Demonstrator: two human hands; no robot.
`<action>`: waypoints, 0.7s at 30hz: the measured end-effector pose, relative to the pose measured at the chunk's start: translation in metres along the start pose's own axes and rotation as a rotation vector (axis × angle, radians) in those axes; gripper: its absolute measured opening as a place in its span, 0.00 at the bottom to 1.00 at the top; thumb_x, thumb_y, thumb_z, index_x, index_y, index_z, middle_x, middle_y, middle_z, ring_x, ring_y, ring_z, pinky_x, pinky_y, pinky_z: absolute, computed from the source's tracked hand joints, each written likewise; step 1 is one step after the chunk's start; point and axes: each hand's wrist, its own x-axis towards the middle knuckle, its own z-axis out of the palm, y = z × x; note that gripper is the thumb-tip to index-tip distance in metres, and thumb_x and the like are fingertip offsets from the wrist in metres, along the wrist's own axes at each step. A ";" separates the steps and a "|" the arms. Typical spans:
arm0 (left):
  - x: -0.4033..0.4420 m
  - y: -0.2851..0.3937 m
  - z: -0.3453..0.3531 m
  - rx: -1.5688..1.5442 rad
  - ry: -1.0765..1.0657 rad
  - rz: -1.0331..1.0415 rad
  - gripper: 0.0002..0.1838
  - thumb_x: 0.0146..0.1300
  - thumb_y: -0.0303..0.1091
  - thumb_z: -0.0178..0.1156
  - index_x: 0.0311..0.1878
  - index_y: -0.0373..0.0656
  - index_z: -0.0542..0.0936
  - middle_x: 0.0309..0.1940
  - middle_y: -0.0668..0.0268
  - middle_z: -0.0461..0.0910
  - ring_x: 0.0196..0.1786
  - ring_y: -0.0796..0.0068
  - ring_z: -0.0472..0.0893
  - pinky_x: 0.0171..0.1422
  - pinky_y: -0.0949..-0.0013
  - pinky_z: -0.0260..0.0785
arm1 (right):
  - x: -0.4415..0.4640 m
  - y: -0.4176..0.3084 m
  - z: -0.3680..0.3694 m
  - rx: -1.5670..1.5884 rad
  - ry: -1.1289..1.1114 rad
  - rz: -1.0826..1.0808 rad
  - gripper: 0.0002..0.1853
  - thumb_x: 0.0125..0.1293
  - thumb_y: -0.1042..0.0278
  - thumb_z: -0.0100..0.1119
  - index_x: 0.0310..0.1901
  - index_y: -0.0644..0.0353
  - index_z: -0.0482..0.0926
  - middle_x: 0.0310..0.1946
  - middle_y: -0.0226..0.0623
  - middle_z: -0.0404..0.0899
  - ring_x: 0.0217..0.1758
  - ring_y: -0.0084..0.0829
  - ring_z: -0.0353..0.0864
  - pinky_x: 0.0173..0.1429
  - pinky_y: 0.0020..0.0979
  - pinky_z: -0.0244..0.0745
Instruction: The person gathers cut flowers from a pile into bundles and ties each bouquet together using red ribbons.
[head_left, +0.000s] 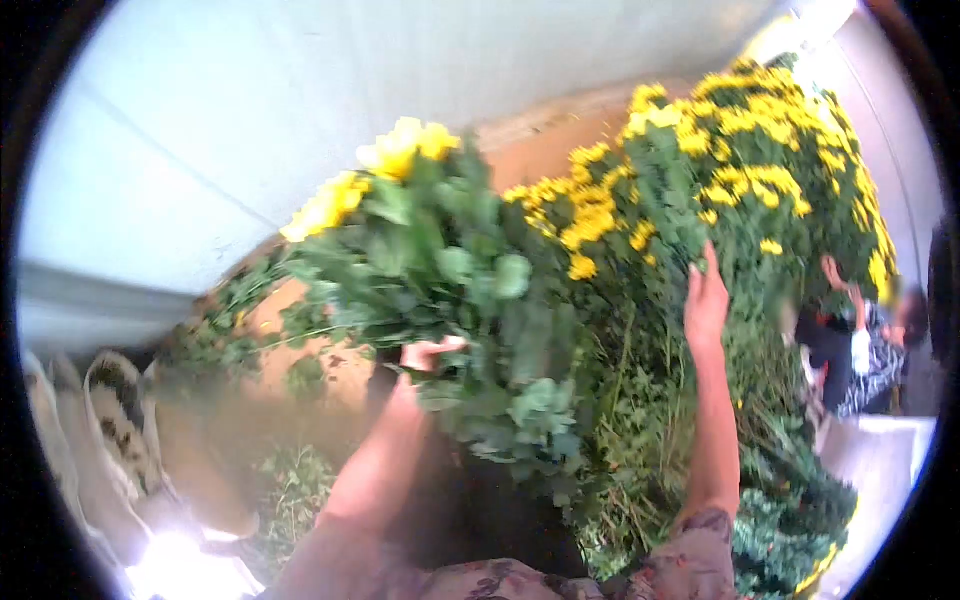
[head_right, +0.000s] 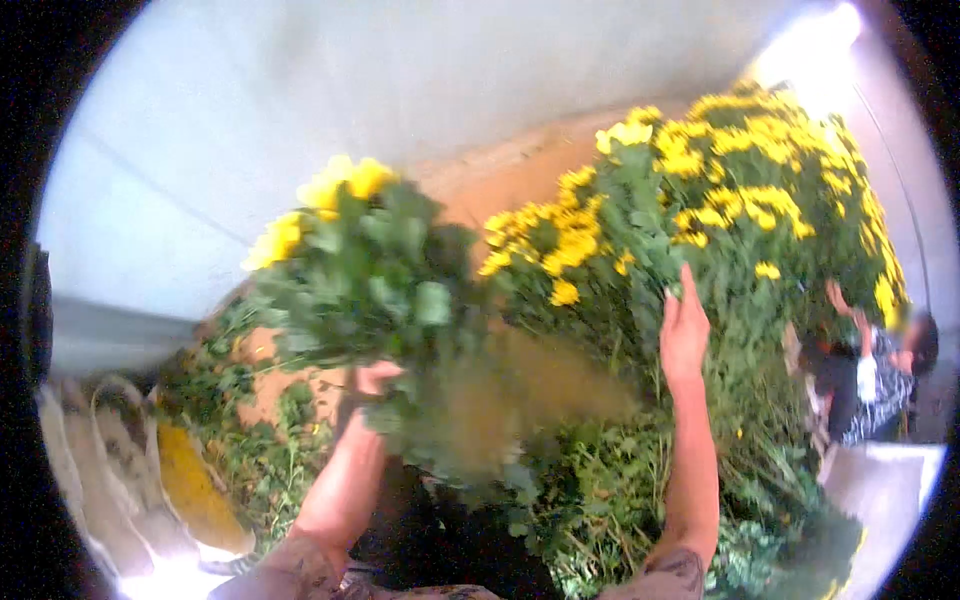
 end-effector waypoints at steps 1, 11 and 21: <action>0.002 -0.002 0.007 0.008 0.021 -0.001 0.32 0.48 0.40 0.64 0.57 0.37 0.71 0.48 0.57 0.76 0.47 0.61 0.76 0.52 0.61 0.70 | -0.001 -0.047 -0.024 0.078 -0.060 0.064 0.25 0.67 0.73 0.50 0.65 0.59 0.64 0.52 0.50 0.75 0.47 0.45 0.77 0.53 0.40 0.72; -0.024 -0.008 0.050 0.133 -0.036 0.036 0.31 0.47 0.38 0.64 0.56 0.36 0.72 0.48 0.56 0.76 0.47 0.59 0.75 0.53 0.62 0.69 | -0.146 -0.174 -0.063 0.544 -0.178 -0.194 0.14 0.65 0.68 0.47 0.49 0.67 0.71 0.42 0.49 0.77 0.50 0.42 0.76 0.53 0.35 0.69; -0.113 0.039 0.161 0.564 -0.380 0.384 0.31 0.45 0.37 0.65 0.54 0.35 0.72 0.47 0.55 0.76 0.48 0.57 0.75 0.53 0.62 0.68 | -0.203 -0.170 -0.159 0.742 0.025 -0.436 0.36 0.57 0.38 0.62 0.54 0.63 0.68 0.47 0.37 0.73 0.48 0.32 0.74 0.50 0.33 0.71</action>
